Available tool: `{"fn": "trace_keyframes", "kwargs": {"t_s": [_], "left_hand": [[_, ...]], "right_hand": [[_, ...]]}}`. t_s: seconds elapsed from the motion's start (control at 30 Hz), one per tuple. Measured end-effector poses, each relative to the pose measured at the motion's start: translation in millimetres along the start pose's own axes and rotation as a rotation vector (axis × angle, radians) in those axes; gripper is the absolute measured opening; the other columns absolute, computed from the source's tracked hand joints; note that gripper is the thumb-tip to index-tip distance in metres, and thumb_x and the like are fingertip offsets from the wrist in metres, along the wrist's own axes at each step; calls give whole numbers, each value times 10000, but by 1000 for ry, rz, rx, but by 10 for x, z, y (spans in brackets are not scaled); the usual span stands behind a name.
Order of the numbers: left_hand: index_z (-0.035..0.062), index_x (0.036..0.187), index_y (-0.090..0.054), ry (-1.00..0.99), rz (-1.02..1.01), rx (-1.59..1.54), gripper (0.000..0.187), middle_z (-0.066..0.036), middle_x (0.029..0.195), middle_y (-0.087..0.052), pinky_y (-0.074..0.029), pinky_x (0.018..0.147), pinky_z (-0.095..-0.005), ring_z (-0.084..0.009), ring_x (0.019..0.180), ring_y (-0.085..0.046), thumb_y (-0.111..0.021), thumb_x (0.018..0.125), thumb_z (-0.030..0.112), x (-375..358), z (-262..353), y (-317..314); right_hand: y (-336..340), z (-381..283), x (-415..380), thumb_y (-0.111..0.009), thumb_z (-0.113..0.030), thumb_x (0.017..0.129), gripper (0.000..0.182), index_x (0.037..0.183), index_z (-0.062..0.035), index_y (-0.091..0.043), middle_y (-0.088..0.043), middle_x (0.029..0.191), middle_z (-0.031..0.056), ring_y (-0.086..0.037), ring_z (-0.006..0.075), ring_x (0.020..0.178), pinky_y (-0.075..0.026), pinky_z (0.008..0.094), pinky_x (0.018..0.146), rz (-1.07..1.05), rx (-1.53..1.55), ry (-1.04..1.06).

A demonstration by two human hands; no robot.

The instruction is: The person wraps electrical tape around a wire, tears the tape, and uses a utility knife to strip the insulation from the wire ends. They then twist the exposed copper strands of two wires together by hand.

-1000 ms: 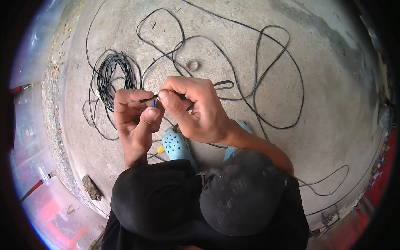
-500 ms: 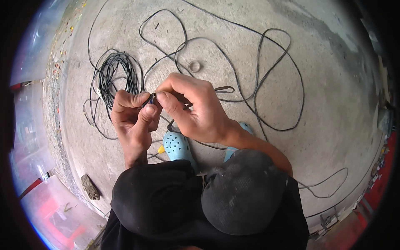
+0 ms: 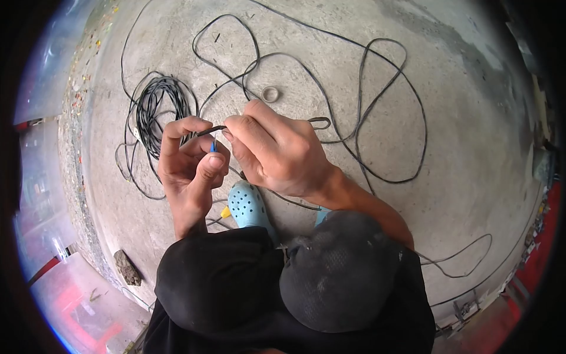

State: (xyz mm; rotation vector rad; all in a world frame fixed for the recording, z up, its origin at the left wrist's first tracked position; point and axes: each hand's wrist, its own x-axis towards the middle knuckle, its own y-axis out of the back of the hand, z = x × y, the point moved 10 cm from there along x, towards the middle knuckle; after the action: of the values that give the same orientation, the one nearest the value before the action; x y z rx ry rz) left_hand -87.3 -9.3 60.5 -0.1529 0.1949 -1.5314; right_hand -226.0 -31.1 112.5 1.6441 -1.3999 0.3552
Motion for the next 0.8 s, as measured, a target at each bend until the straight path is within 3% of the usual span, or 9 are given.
{"fn": "trace_keyframes", "kwargs": {"t_s": [0.37,0.67,0.8], "left_hand": [[-20,1281,-514,-9,-31,-3,421,-54,820,-647,-476,649,-219,-75,726,-594,-734,923,11,-2,3,-48],[-16,1223,-559,9,1,-2,327,-54,855,-664,-475,634,-219,-72,716,-582,-719,940,21,-11,-11,-30],[-12,1182,-579,34,60,16,289,-56,861,-677,-463,628,-211,-63,712,-572,-729,941,43,-23,-12,-3]], "right_hand": [[-32,54,-1,-669,-3,884,43,893,-5,-627,-559,730,77,-578,184,509,-453,323,419,-37,136,-117],[-40,63,10,-662,2,873,44,868,1,-618,-561,713,76,-570,196,504,-439,326,419,-45,192,-142],[-36,49,2,-642,-14,894,32,867,0,-630,-516,641,67,-480,154,448,-359,314,394,23,169,-101]]}}
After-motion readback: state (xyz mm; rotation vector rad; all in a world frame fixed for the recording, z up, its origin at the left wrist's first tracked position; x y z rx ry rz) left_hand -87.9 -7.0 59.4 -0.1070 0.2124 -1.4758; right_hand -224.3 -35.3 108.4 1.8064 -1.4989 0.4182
